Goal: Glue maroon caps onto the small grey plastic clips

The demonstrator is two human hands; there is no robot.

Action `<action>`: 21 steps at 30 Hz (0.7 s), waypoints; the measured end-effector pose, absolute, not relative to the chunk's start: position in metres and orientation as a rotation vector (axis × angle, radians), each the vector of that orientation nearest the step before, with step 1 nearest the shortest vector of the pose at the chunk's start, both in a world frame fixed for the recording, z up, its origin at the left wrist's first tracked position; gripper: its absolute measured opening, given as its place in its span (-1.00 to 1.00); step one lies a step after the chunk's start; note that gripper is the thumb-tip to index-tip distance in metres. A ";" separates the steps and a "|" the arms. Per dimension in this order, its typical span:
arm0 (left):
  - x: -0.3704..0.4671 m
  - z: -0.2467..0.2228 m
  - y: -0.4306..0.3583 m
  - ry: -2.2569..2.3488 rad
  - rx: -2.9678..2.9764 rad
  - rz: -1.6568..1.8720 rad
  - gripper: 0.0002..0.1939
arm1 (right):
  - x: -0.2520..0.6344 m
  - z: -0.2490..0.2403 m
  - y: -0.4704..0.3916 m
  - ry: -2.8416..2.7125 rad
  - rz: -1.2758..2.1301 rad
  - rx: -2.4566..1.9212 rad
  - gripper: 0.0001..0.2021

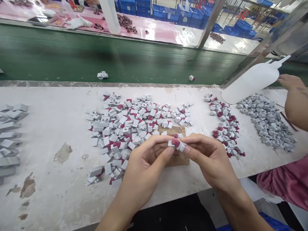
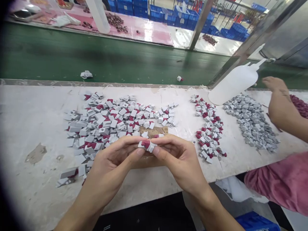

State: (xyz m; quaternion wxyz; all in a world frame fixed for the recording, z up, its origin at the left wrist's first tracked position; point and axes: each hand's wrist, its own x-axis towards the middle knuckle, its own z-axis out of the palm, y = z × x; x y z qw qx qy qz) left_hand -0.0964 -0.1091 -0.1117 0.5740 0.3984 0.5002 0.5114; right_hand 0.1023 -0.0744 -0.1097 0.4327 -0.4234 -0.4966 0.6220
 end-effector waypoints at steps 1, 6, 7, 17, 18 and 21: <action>-0.097 -0.112 -0.110 1.181 0.950 1.193 -0.87 | 0.102 -0.107 -0.073 -1.269 1.543 -1.059 -0.91; -0.107 -0.108 -0.110 1.228 1.087 1.136 -0.87 | 0.103 -0.095 -0.062 -1.404 1.575 -1.015 -0.92; -0.112 -0.105 -0.106 1.243 1.120 1.122 -0.86 | 0.103 -0.092 -0.057 -1.424 1.601 -0.998 -0.92; -0.158 -0.073 0.055 1.978 1.593 0.860 -0.69 | 0.080 -0.092 0.146 -1.913 0.598 -1.633 -0.58; -0.159 -0.073 0.072 1.994 1.603 0.854 -0.61 | 0.076 -0.097 0.170 -1.907 0.562 -1.665 -0.57; -0.156 -0.080 0.118 2.000 1.597 0.789 -0.40 | 0.065 -0.110 0.219 -1.913 0.558 -1.689 -0.64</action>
